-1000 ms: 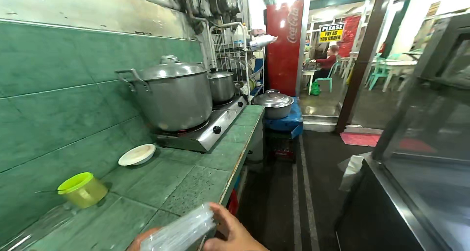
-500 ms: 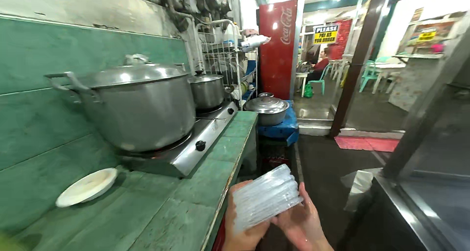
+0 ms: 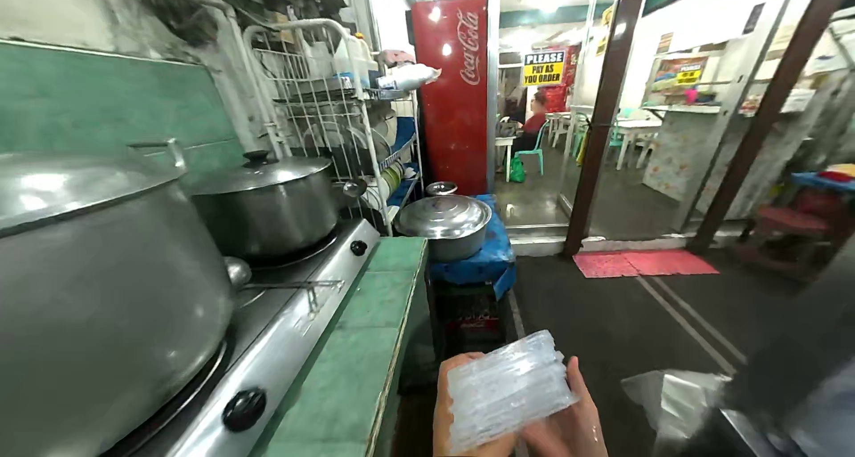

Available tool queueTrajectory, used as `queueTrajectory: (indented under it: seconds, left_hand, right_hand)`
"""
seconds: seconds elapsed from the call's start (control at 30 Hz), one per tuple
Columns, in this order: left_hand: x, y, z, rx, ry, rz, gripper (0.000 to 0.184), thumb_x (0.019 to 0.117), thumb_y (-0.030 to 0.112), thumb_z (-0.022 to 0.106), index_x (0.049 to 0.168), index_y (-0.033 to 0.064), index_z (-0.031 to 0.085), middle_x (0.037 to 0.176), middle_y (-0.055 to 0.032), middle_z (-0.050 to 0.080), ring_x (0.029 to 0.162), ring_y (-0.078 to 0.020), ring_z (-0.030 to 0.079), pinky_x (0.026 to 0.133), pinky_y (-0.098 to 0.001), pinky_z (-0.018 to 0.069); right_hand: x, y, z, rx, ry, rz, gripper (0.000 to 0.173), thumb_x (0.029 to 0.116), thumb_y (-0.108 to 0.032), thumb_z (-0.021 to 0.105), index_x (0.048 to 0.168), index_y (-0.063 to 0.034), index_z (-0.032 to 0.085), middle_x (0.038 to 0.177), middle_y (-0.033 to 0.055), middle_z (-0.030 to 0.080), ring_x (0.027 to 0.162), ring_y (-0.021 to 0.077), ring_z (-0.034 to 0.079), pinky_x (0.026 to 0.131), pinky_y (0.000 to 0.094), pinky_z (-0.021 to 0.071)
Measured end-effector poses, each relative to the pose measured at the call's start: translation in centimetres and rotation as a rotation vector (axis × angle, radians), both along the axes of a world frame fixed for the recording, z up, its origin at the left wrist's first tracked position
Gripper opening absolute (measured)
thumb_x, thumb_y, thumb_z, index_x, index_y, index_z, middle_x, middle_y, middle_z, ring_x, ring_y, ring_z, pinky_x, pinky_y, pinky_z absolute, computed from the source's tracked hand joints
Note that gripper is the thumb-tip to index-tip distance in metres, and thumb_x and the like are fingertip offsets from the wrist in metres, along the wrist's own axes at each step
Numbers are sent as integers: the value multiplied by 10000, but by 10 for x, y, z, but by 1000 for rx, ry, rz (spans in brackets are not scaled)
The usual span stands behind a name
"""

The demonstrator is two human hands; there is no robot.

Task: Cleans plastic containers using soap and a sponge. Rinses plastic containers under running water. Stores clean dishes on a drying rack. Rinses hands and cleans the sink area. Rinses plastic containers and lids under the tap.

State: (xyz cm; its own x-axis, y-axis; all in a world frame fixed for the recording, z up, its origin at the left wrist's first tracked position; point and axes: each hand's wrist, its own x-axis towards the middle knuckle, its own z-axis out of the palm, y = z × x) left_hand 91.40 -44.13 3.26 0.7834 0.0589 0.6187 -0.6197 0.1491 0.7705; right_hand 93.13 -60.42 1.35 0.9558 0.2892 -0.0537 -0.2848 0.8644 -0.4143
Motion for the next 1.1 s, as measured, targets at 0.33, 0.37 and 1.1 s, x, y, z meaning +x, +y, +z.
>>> queueTrajectory:
  seconds: [0.33, 0.37, 1.1]
  left_hand:
    - [167, -66, -23, 44, 41, -69, 653, 765, 11, 849, 1302, -102, 496, 1156, -97, 701, 1057, -118, 691, 971, -337, 585]
    - [184, -74, -19, 43, 26, -66, 654, 772, 24, 856, 1305, -92, 495, 1152, -93, 700, 1051, -122, 694, 965, -343, 591]
    - [605, -241, 72, 840, -170, -202, 544, 816, 191, 829, 1303, 63, 622, 1218, -82, 683, 1142, -189, 645, 1025, -439, 516]
  right_hand:
    - [169, -72, -32, 7, -19, -8, 598, 1016, -614, 297, 1311, -182, 586, 1173, 123, 724, 1103, 310, 692, 905, 566, 576]
    - [184, -83, -29, -106, -60, -39, 611, 1031, -618, 277, 1329, -179, 580, 1160, 94, 736, 1094, 274, 702, 914, 531, 584]
    - [514, -290, 120, -2154, -996, -591, 664, 777, -251, 856, 1375, -123, 596, 1295, 99, 657, 977, 274, 720, 796, 508, 613]
